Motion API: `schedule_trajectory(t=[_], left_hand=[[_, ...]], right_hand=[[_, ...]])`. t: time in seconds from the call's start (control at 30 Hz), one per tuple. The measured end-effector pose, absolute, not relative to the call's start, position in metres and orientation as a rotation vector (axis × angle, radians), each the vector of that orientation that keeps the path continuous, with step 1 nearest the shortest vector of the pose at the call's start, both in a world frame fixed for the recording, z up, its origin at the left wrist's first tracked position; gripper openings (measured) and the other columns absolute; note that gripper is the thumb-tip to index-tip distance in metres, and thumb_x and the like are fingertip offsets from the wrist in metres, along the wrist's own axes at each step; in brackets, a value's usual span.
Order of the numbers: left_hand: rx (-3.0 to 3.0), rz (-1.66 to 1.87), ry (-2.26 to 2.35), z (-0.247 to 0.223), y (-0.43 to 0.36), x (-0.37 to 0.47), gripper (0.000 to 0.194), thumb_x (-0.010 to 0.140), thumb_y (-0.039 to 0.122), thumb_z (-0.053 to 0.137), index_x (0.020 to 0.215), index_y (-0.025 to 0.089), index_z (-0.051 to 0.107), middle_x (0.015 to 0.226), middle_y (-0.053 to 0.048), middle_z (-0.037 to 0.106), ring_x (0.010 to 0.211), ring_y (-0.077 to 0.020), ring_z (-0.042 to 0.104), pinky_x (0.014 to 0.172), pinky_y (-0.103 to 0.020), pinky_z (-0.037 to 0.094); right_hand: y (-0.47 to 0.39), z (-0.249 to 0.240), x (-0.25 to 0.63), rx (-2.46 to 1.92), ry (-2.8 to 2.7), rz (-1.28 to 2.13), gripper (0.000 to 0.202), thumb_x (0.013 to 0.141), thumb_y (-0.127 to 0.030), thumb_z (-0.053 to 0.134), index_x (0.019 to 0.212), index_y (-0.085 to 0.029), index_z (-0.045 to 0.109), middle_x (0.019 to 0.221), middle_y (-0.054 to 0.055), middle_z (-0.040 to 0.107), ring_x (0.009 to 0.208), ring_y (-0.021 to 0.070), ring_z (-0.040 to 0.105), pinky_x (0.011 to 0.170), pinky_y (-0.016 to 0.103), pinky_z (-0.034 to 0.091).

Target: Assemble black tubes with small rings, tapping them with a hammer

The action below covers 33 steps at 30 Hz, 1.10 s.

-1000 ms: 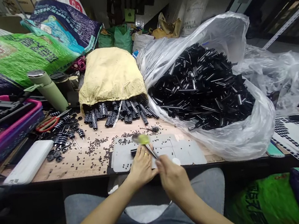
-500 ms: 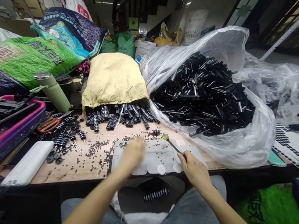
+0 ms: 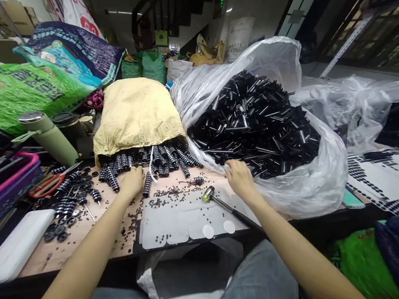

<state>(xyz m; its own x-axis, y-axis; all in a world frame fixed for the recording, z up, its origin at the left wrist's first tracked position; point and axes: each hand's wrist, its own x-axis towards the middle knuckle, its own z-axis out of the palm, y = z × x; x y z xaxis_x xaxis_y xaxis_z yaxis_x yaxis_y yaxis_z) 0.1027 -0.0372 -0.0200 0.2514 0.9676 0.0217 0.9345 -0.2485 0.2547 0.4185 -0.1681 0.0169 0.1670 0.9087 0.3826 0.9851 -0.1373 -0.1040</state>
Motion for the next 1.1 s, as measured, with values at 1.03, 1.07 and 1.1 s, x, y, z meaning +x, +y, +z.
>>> schedule_trajectory(t=[1.03,1.07,1.1], left_hand=[[1.26,0.792,0.962,-0.005,-0.165,0.159,0.037,0.065,0.037,0.065,0.093,0.014,0.056,0.062,0.003,0.054,0.041,-0.0064,0.042,0.039,-0.019,0.033],[1.38,0.803,0.992,-0.009,-0.166,0.159,0.035,0.069,0.038,0.061,0.094,0.014,0.056,0.067,0.0,0.057,0.047,-0.0094,0.047,0.043,-0.021,0.037],[1.532,0.822,1.049,-0.013,-0.169,0.158,0.034,0.072,0.039,0.058,0.096,0.015,0.057,0.074,-0.003,0.059,0.057,-0.0135,0.053,0.051,-0.025,0.042]], right_hand=[[-0.208,0.008,0.309,-1.555,-2.105,0.338,0.1,0.056,-0.042,0.069,0.135,-0.015,0.015,0.136,0.016,0.026,0.127,0.0271,0.023,0.102,0.043,0.026],[-0.208,0.004,0.309,-1.581,-2.08,0.335,0.099,0.054,-0.039,0.069,0.134,-0.014,0.017,0.134,0.016,0.029,0.126,0.0268,0.024,0.103,0.042,0.026],[-0.208,-0.001,0.309,-1.615,-2.061,0.338,0.097,0.053,-0.038,0.069,0.133,-0.013,0.02,0.133,0.016,0.03,0.125,0.027,0.025,0.103,0.041,0.026]])
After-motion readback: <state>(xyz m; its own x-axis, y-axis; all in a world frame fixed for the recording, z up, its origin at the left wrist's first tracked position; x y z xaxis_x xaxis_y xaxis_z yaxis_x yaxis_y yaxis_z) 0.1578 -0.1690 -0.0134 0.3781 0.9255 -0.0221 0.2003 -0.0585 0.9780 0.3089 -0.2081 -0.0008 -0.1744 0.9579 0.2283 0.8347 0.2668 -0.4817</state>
